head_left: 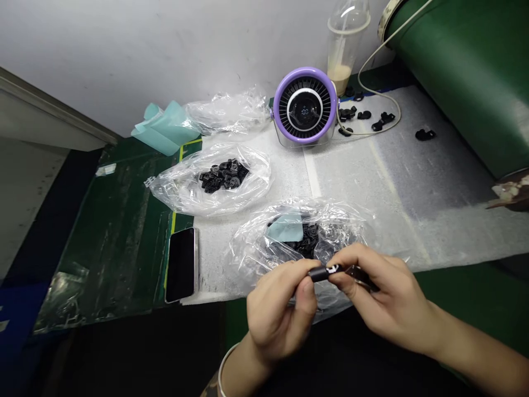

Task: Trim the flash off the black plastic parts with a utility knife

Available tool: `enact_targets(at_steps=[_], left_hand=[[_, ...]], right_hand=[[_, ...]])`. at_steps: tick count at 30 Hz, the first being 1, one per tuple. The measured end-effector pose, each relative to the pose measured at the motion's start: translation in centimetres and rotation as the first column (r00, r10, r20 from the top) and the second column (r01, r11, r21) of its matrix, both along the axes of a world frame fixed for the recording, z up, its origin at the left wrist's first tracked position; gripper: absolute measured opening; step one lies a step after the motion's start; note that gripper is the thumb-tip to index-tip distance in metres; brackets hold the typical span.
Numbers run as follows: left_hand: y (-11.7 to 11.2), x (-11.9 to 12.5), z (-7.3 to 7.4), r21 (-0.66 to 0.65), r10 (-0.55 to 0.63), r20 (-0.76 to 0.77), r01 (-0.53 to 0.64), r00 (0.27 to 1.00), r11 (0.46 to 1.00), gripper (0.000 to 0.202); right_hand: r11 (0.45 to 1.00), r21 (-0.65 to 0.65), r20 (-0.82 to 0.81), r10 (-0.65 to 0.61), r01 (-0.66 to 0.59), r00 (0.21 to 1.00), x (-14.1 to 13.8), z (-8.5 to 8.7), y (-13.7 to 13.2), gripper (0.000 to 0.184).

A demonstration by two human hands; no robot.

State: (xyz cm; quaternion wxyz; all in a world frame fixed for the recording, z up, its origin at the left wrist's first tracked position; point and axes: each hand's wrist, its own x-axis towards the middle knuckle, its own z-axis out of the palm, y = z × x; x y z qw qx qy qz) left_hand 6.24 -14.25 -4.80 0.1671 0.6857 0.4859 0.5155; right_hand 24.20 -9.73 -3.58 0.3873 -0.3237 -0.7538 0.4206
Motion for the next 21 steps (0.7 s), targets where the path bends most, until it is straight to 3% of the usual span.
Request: enact_targets(at_steps=[4,10,14,21], left_hand=[[-0.4,0.4,0.0,-0.142,-0.037,0.297,0.082,0.954,0.987,0.021],[-0.8,0.7,-0.2,-0.263,-0.047,0.688,0.309,0.724,0.914,0.022],[-0.8,0.7,0.4,-0.325,0.008,0.798,0.419,0.602,0.848,0.019],[-0.7,0.8,0.9,-0.384,0.116,0.858,0.476,0.500,0.791,0.016]], right_hand=[[0.972,0.234,-0.005,0.004,-0.003,1.000,0.1,-0.4,0.4,0.029],[0.911,0.410,0.060,0.003,-0.028,0.998,0.5,-0.4,1.2,0.036],[0.894,0.444,0.078,0.022,-0.055,0.997,0.8,-0.4,1.5,0.032],[0.887,0.451,0.083,0.067,-0.097,0.994,0.6,-0.4,1.6,0.026]])
